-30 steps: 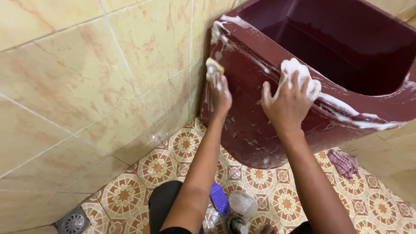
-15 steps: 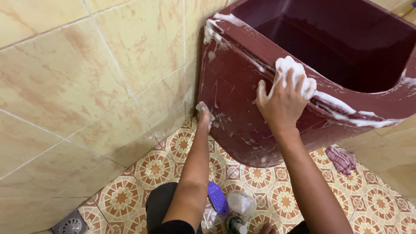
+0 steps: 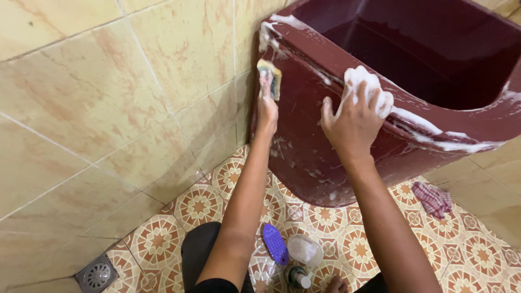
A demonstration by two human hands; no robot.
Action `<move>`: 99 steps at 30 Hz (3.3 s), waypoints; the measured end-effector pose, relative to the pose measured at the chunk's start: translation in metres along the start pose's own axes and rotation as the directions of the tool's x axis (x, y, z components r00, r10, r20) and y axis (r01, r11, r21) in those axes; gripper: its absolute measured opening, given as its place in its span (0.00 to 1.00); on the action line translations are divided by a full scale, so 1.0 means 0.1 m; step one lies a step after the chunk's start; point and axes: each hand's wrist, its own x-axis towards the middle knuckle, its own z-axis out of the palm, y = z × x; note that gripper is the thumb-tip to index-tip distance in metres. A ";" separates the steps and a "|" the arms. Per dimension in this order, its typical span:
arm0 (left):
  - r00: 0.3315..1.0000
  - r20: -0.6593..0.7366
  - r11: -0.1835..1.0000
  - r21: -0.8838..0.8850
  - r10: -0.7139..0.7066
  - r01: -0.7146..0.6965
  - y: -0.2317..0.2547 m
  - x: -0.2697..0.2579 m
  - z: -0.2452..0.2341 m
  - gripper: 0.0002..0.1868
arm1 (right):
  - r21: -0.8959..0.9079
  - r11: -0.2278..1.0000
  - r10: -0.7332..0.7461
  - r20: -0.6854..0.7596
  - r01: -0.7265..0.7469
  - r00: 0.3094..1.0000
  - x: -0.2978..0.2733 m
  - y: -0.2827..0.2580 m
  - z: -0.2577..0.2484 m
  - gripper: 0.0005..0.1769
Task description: The person scrubs the exterior of a large maroon plastic container with a soapy sponge while sitting on the floor. They then rinse the container by pouring water from a white plastic jug over the soapy surfaces.
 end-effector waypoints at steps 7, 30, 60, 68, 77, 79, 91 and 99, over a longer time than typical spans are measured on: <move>0.985 0.008 0.930 0.327 0.175 -0.168 -0.09 -0.07 0.00 0.36 | 0.003 1.000 -0.002 0.038 0.001 0.999 0.01 0.00 -0.04 0.38; 0.945 0.077 0.793 0.524 0.319 -0.311 0.36 -0.37 0.43 0.37 | -0.017 1.000 -0.009 0.025 0.009 1.000 -0.03 -0.05 -0.10 0.37; 0.895 0.139 0.609 0.688 0.424 -0.395 0.09 -0.92 1.03 0.33 | 0.064 0.998 -0.014 -0.099 0.021 0.995 -0.44 0.70 -0.63 0.34; 0.717 0.429 0.469 0.552 0.550 -0.689 0.05 -1.65 1.27 0.29 | 0.114 0.993 0.040 -0.120 -0.027 0.992 -0.54 0.77 -0.45 0.32; 0.657 0.702 0.452 0.509 0.275 -0.733 0.27 -1.86 1.31 0.22 | 0.402 0.916 0.075 -0.179 0.003 0.981 -0.72 0.83 -0.32 0.23; 0.727 0.674 0.645 0.498 0.133 -0.580 0.35 -1.85 1.28 0.20 | 0.210 0.946 -0.141 -0.417 0.247 0.898 -0.78 0.67 -0.32 0.15; 0.511 0.663 0.155 0.520 0.547 -0.840 1.37 -1.35 1.13 0.21 | 0.538 0.842 -0.076 0.024 0.051 0.997 -1.09 0.22 0.04 0.42; 0.439 0.808 0.249 0.366 0.393 -0.897 1.61 -1.26 1.91 0.11 | 0.229 0.961 0.169 -0.039 -0.156 0.985 -1.57 0.56 0.36 0.42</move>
